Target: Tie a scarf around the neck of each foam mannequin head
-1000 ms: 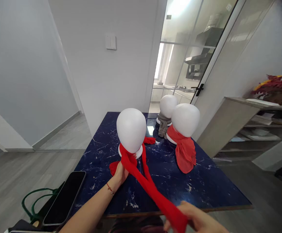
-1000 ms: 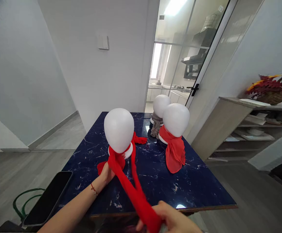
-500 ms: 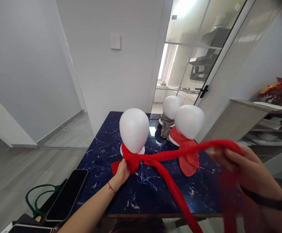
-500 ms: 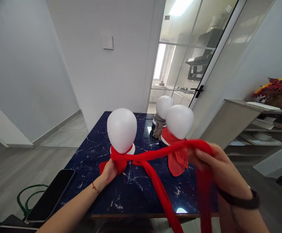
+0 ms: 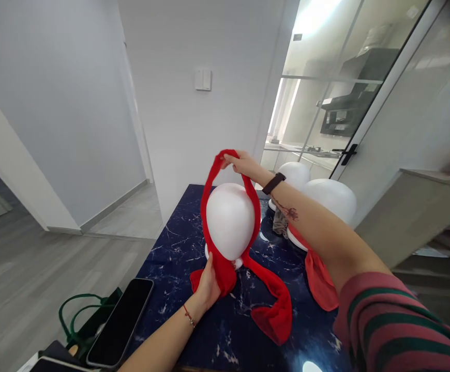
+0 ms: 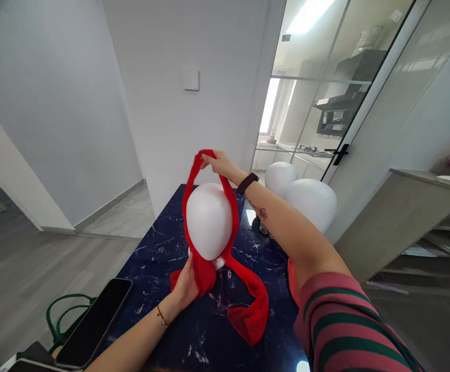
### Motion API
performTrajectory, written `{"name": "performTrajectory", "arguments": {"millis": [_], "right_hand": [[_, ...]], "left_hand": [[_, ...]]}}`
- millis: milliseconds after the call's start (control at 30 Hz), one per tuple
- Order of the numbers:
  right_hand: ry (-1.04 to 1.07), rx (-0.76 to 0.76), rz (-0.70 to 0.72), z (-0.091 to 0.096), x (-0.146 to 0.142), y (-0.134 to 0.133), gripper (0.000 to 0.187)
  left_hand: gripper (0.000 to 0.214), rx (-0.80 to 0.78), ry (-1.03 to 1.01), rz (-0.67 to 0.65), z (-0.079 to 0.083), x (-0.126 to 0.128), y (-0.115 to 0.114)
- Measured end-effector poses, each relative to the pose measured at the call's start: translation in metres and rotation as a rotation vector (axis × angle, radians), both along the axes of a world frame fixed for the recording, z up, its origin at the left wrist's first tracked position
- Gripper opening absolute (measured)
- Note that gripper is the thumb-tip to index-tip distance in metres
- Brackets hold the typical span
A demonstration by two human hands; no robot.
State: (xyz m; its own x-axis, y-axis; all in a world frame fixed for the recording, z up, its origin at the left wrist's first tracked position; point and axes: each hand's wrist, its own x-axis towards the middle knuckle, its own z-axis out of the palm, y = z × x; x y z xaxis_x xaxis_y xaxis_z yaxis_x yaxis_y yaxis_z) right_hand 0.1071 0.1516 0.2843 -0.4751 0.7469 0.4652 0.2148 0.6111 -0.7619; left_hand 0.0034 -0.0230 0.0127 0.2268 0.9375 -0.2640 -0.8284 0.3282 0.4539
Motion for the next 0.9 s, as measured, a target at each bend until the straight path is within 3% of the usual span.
{"name": "performTrajectory", "arguments": {"millis": [167,333,500,633,767,900], "right_hand": [[0.238,-0.353,-0.269,-0.052,0.033,0.031,0.016],[0.351,-0.587,-0.412,-0.093,0.100,0.005,0.016],[0.304,-0.857,-0.250,-0.138,0.162,-0.064,0.018],[0.101,-0.918,-0.090,-0.163,0.190,-0.144,0.035],[-0.054,-1.000,0.140,-0.176,0.186,-0.223,0.037],[-0.021,-0.952,0.246,-0.197,0.146,-0.276,0.037]], "left_hand": [[0.054,0.016,-0.062,0.033,-0.004,0.001,0.000],[0.046,-0.064,-0.035,0.023,-0.001,0.001,-0.001],[0.042,-0.119,0.000,0.054,-0.002,0.003,0.000],[0.038,-0.113,0.049,0.046,-0.006,0.003,0.002],[0.031,-0.080,0.169,0.042,-0.005,0.003,-0.002],[0.041,0.064,0.325,0.062,-0.003,0.004,-0.007]]}}
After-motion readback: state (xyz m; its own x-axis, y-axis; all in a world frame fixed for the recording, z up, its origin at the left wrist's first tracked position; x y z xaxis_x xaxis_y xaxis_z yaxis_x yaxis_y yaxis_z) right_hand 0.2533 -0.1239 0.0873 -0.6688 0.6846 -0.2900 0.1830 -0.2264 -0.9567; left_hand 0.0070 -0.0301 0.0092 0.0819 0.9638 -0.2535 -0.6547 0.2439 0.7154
